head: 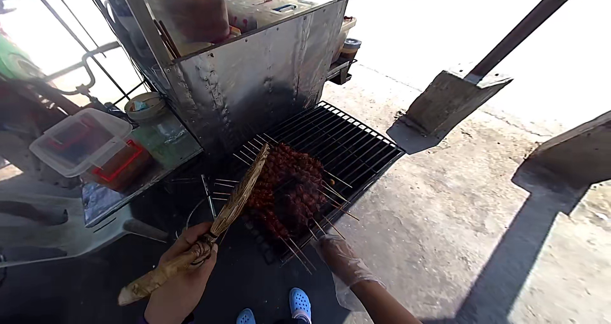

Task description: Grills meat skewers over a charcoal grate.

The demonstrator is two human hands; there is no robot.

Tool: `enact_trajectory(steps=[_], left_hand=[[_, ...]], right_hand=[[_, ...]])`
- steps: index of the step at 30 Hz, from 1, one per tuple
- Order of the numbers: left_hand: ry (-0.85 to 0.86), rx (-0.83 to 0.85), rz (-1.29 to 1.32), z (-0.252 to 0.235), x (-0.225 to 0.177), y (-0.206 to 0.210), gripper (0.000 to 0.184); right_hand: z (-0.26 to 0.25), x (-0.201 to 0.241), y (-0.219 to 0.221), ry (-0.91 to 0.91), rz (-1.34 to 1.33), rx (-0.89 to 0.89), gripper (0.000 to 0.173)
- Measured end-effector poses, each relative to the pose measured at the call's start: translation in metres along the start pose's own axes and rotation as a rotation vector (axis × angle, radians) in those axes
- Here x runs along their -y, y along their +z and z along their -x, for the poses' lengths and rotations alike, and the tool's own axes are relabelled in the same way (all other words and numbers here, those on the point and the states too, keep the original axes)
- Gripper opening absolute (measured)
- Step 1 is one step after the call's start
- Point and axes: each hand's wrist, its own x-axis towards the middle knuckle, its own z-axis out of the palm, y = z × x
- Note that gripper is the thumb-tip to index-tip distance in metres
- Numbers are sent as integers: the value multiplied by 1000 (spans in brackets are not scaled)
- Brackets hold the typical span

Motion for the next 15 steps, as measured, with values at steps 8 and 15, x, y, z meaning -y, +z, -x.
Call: enact_trajectory(steps=[8,15], left_hand=[[159,-83,-52,-9,7,-14,32],[-18,-63,-71,-1,12,2,40]], right_hand=[[3,1,-6,-13,33,-22,43],[9,5,-5,17,-81,-129,42]])
